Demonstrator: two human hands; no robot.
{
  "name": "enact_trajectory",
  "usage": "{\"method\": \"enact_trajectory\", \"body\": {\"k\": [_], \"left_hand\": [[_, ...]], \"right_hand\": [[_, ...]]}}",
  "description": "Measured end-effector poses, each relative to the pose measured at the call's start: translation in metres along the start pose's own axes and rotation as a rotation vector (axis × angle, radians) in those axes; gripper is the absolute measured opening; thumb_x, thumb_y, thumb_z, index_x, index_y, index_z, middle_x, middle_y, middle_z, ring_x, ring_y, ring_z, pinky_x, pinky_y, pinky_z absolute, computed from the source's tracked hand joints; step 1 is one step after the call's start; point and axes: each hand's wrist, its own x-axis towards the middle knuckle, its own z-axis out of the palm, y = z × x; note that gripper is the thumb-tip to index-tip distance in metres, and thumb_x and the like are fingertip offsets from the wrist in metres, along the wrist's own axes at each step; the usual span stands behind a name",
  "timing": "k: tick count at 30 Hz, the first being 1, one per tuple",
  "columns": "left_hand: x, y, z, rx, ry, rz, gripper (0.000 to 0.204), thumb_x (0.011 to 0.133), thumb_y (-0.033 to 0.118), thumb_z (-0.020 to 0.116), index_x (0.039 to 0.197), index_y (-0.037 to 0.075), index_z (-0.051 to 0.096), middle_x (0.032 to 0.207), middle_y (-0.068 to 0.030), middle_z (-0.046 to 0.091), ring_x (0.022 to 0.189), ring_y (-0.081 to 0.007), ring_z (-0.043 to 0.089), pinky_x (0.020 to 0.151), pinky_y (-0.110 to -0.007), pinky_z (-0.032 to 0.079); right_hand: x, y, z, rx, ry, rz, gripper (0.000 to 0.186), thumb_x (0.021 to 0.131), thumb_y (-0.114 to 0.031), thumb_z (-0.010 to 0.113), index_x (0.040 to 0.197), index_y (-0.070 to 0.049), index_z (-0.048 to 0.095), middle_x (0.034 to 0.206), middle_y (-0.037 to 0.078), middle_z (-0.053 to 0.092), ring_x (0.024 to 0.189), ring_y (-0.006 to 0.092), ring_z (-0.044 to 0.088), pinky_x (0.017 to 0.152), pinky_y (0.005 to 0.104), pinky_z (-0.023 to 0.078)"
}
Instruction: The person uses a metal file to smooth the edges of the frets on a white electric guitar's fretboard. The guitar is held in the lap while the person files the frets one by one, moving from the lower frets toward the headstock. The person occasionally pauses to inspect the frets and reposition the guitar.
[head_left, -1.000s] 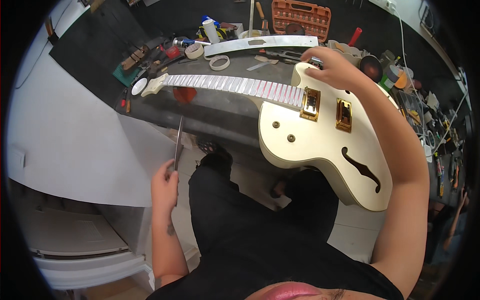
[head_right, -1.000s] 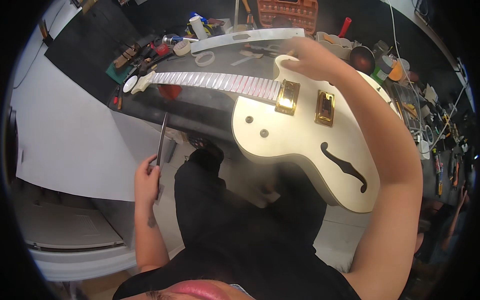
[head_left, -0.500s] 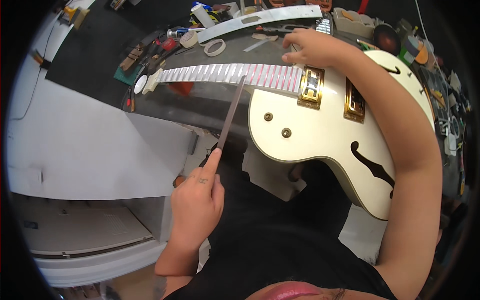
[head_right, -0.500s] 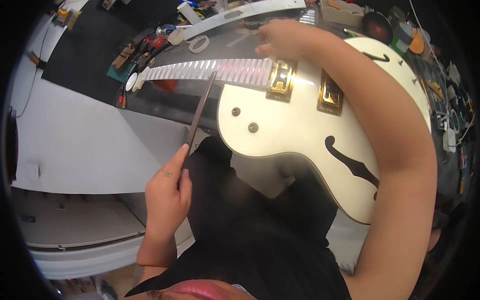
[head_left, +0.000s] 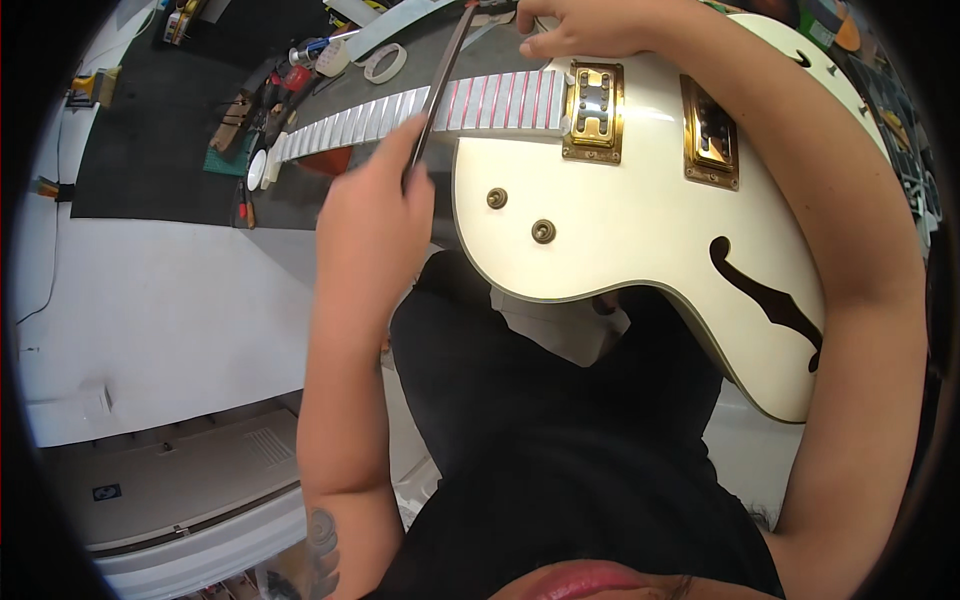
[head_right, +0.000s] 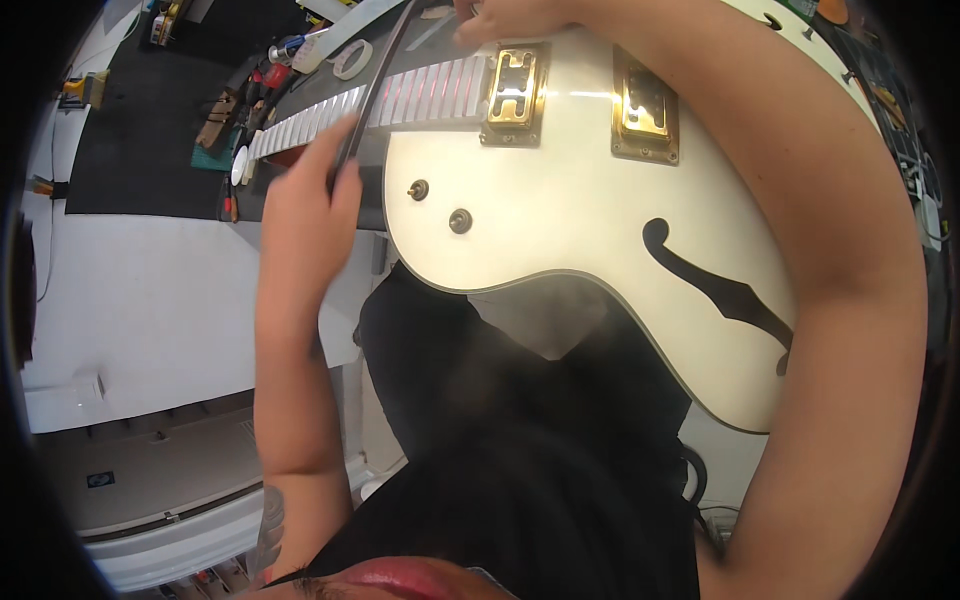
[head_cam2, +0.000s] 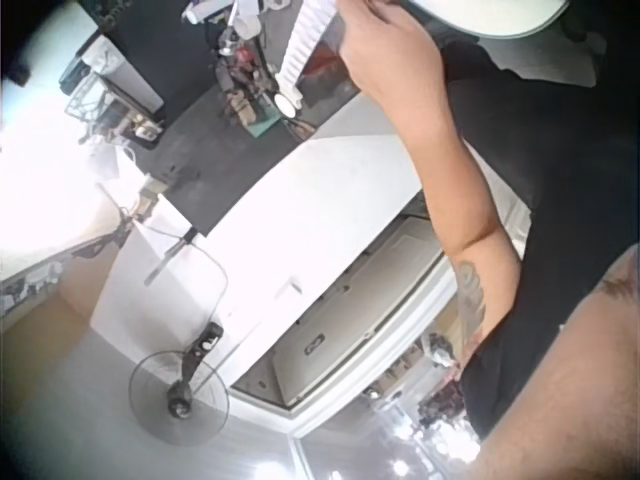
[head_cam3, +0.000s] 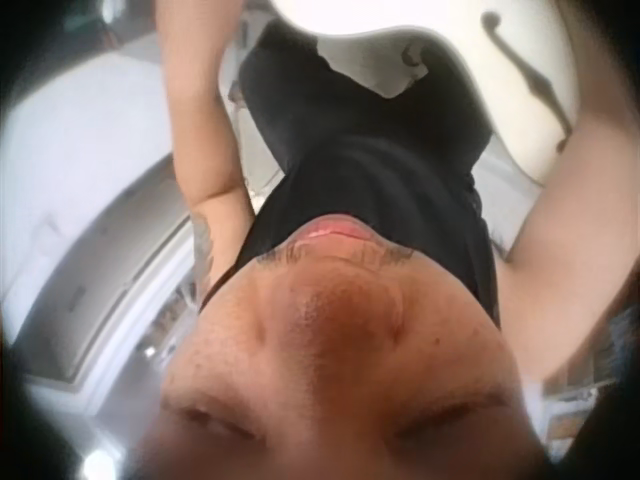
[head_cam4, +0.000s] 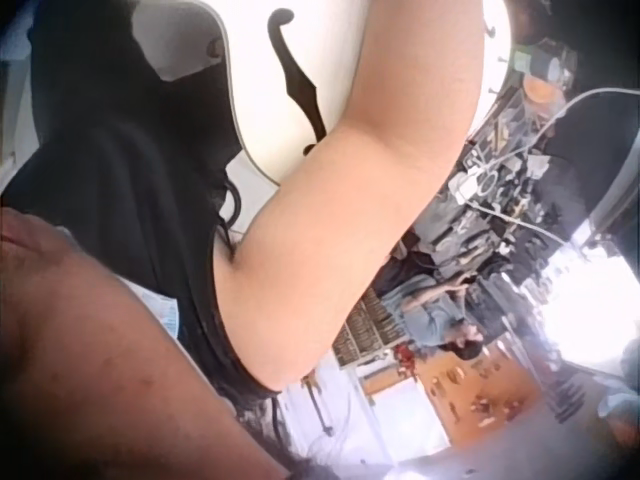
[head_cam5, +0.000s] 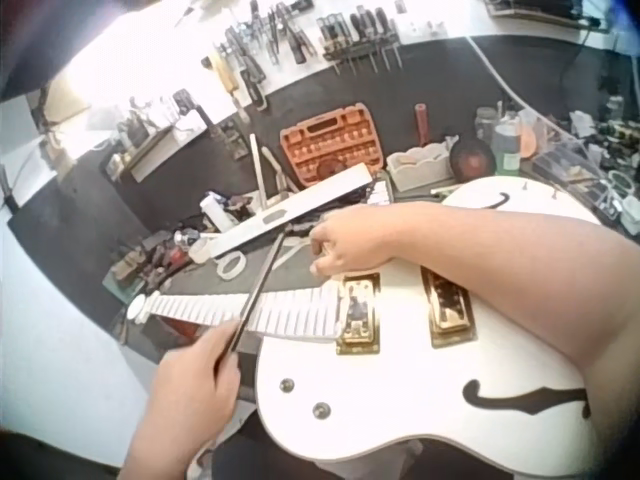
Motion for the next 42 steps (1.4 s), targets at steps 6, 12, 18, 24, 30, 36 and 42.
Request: {"method": "enact_trajectory", "body": {"k": [6,12,18,24,30,36,42], "left_hand": [[-0.117,-0.014,0.007,-0.078,0.008,-0.053,0.049,0.102,0.002,0.064,0.151,0.01,0.065,0.117,-0.0278,0.077,0.091,-0.0457,0.077,0.084,-0.047,0.061],[0.01,-0.001,-0.014,-0.098,-0.079,-0.038,0.042,0.103,0.006,0.064,0.144,0.008,0.068,0.097,-0.0248,0.076,0.083,-0.0413,0.076,0.075,-0.046,0.057],[-0.054,-0.014,0.004,-0.106,-0.019,0.036,0.05,0.103,0.003,0.064,0.152,0.009,0.063,0.115,-0.0249,0.078,0.102,-0.0436,0.079,0.086,-0.048,0.06],[-0.081,-0.015,0.001,-0.094,-0.014,0.034,0.056,0.1,-0.002,0.065,0.155,0.007,0.06,0.125,-0.0276,0.076,0.105,-0.0492,0.075,0.09,-0.048,0.061],[0.022,0.005,-0.011,-0.074,-0.086,-0.021,0.04,0.102,0.01,0.067,0.142,0.007,0.069,0.085,-0.0255,0.072,0.076,-0.0444,0.071,0.073,-0.047,0.055],[-0.118,-0.023,0.002,-0.109,-0.059,-0.046,0.056,0.104,0.002,0.063,0.159,0.009,0.056,0.124,-0.0274,0.076,0.098,-0.0498,0.076,0.085,-0.048,0.061],[0.003,-0.005,-0.01,-0.141,-0.052,-0.005,0.044,0.102,0.004,0.065,0.146,0.006,0.066,0.096,-0.0281,0.075,0.086,-0.0469,0.073,0.079,-0.049,0.057]], "right_hand": [[-0.022,0.001,-0.017,0.058,-0.028,0.024,0.053,0.099,-0.044,0.069,0.128,-0.001,0.077,0.129,0.028,0.075,0.123,0.0447,0.07,0.108,0.0498,0.054],[-0.002,0.001,-0.003,0.019,0.015,0.022,0.051,0.098,-0.041,0.07,0.129,-0.001,0.077,0.129,0.028,0.076,0.123,0.0445,0.07,0.107,0.0489,0.055],[-0.01,0.015,-0.001,0.03,0.022,0.071,0.05,0.098,-0.04,0.07,0.128,-0.001,0.077,0.128,0.028,0.076,0.122,0.0443,0.071,0.107,0.0493,0.055],[-0.013,-0.002,-0.006,0.057,-0.004,0.077,0.046,0.096,-0.036,0.069,0.124,-0.001,0.079,0.123,0.027,0.078,0.119,0.0438,0.072,0.105,0.0498,0.055],[-0.007,0.003,-0.004,0.049,0.065,0.015,0.043,0.095,-0.033,0.067,0.124,-0.003,0.079,0.123,0.027,0.078,0.118,0.0439,0.072,0.104,0.0492,0.056],[-0.013,0.002,-0.008,0.044,0.06,0.083,0.046,0.096,-0.034,0.066,0.125,0.0,0.078,0.125,0.029,0.077,0.118,0.0456,0.072,0.105,0.0503,0.056],[0.011,0.01,0.009,-0.042,0.149,0.216,0.059,0.103,-0.048,0.063,0.13,0.004,0.075,0.131,0.032,0.074,0.124,0.0473,0.07,0.108,0.0507,0.054]]}}
